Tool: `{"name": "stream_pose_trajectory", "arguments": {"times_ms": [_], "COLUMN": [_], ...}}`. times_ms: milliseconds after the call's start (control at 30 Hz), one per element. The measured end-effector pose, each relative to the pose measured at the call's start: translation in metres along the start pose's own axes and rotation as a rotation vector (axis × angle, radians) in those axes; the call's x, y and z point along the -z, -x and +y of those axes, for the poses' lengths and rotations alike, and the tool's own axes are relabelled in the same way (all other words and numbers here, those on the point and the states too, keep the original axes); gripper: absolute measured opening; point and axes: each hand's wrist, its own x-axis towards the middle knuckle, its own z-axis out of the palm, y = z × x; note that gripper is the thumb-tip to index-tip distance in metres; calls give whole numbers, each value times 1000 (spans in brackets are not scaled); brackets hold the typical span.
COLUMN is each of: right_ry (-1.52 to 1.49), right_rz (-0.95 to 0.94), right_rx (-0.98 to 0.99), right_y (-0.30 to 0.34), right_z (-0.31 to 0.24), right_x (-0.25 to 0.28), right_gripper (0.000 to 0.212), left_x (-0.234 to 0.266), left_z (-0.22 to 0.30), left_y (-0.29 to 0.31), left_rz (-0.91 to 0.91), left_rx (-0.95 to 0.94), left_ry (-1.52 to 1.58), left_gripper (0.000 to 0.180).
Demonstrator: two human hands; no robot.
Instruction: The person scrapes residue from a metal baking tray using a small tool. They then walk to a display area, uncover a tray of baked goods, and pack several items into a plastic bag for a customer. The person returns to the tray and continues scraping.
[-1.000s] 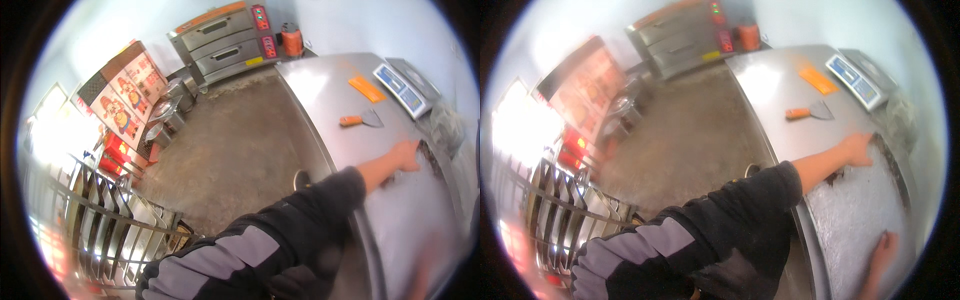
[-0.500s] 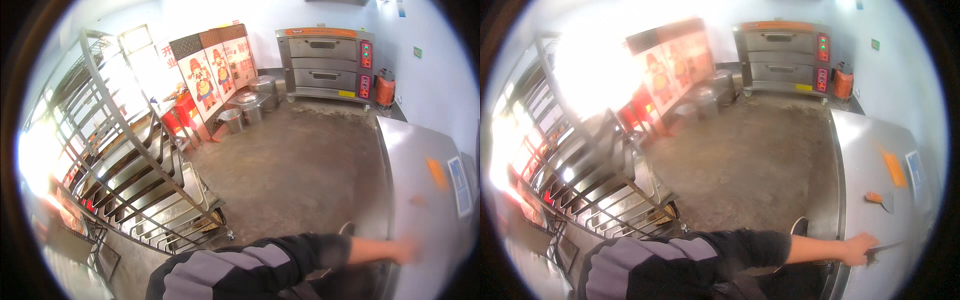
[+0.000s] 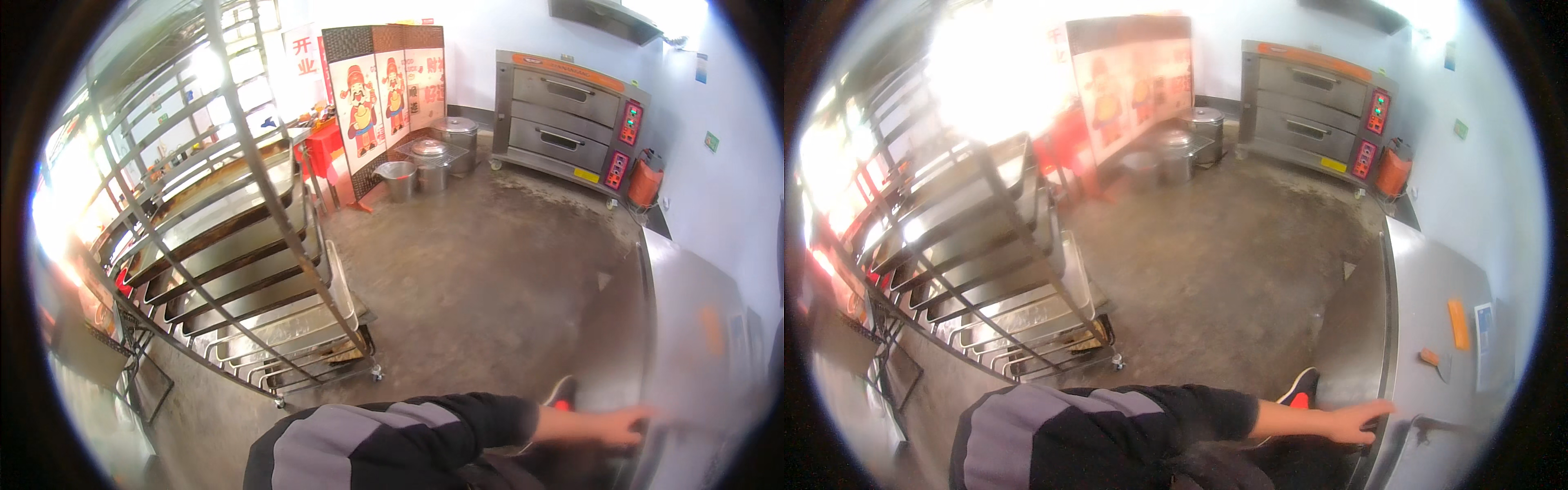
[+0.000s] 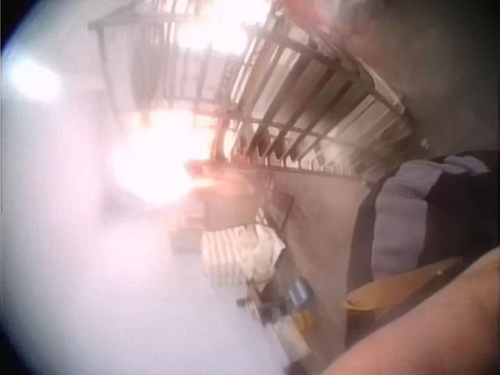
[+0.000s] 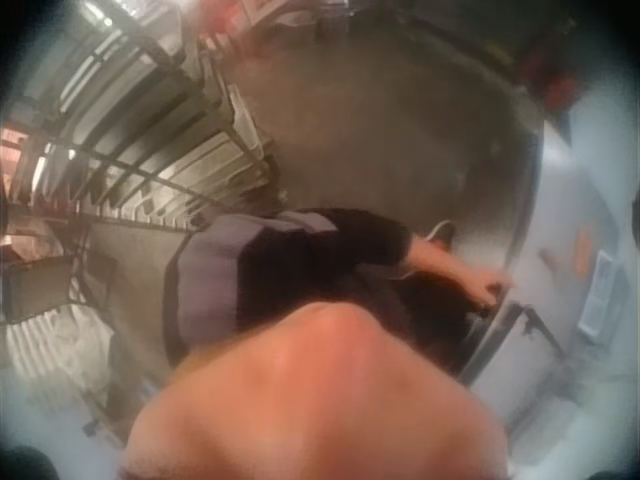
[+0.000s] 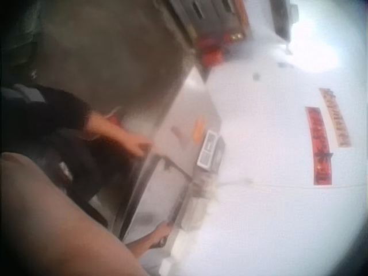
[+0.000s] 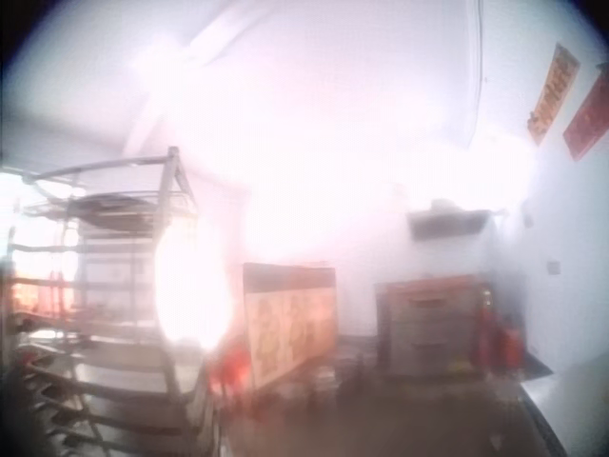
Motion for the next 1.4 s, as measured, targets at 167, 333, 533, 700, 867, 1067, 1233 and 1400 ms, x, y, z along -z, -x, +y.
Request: {"name": "stream_pose_trajectory", "arguments": {"times_ms": [167, 333, 533, 700, 867, 1067, 1233, 1400], "right_ry": [-484, -881, -1303, -1764, -915, -1408, -1750, -1303], "right_rz": [-313, -533, -940, -698, -1178, -1195, -1550, -2167], "right_rx": [56, -204, -428, -183, -440, -920, -1197, -772], "right_y": [21, 68, 95, 98, 1, -15, 14, 63], "right_z": [-124, -190, -274, -320, -271, -272, -425, -529], "right_x": [-93, -189, -223, -203, -348, -377, -275, -117], "right_gripper": [36, 37, 45, 45, 60, 81, 69, 53], "left_x": [8, -36, 43, 115, 135, 204, 175, 178], "left_z": [-8, 42, 77, 0, -6, 19, 88, 230], "left_y": [71, 86, 167, 171, 111, 64, 128, 315], "left_rz": [406, 558, 656, 481, 665, 704, 528, 972], "left_rx": [689, 721, 78, 514, 558, 406, 878, 1087], "left_ry": [527, 1066, 259, -434, 1291, 1170, -664, -660], "left_gripper": [78, 69, 57, 47, 98, 85, 73, 65]}}
